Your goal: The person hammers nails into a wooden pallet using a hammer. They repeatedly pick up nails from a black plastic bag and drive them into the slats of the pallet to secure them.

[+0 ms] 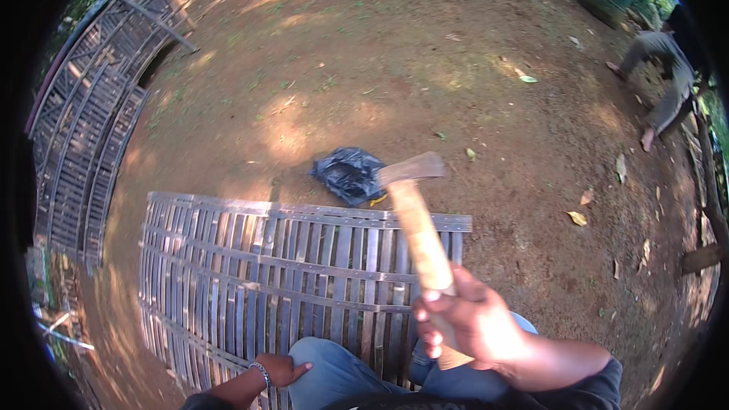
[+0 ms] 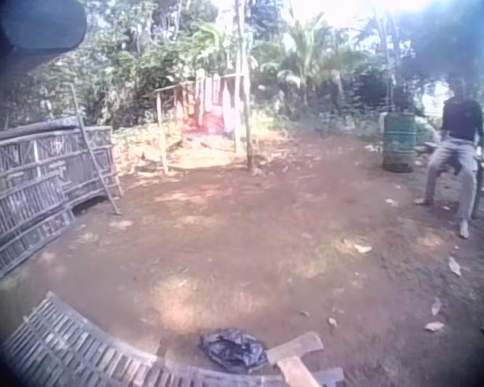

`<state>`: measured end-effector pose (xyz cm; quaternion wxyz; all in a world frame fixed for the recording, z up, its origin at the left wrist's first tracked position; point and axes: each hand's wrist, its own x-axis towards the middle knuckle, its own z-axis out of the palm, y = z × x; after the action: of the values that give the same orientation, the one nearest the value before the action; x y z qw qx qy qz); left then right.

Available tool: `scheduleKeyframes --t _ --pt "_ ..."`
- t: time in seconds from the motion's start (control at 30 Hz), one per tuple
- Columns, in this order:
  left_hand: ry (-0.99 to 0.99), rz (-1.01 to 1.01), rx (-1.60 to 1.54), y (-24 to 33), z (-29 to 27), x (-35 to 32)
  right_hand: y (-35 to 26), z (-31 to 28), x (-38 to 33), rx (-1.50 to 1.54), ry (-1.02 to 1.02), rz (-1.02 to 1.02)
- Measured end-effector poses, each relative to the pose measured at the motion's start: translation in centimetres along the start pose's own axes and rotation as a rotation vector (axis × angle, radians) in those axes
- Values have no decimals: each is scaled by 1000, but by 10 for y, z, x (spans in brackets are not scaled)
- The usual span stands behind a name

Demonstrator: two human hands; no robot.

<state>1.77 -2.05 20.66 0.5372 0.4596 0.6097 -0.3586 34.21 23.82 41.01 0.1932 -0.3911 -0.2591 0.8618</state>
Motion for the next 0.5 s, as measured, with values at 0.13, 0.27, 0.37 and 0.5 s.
scheduleKeyframes --t 0.13,0.27,0.37,0.5 --pt "-92 55 53 -38 1 -3 6 -39 8 193 177 -131" --pt "417 70 62 -23 -95 55 -1 -65 -10 154 446 -216" --pt "782 286 -141 22 -184 109 -4 -79 -11 151 509 -198" --pt "1165 398 -451 71 -283 180 -4 -87 -6 95 472 -125"
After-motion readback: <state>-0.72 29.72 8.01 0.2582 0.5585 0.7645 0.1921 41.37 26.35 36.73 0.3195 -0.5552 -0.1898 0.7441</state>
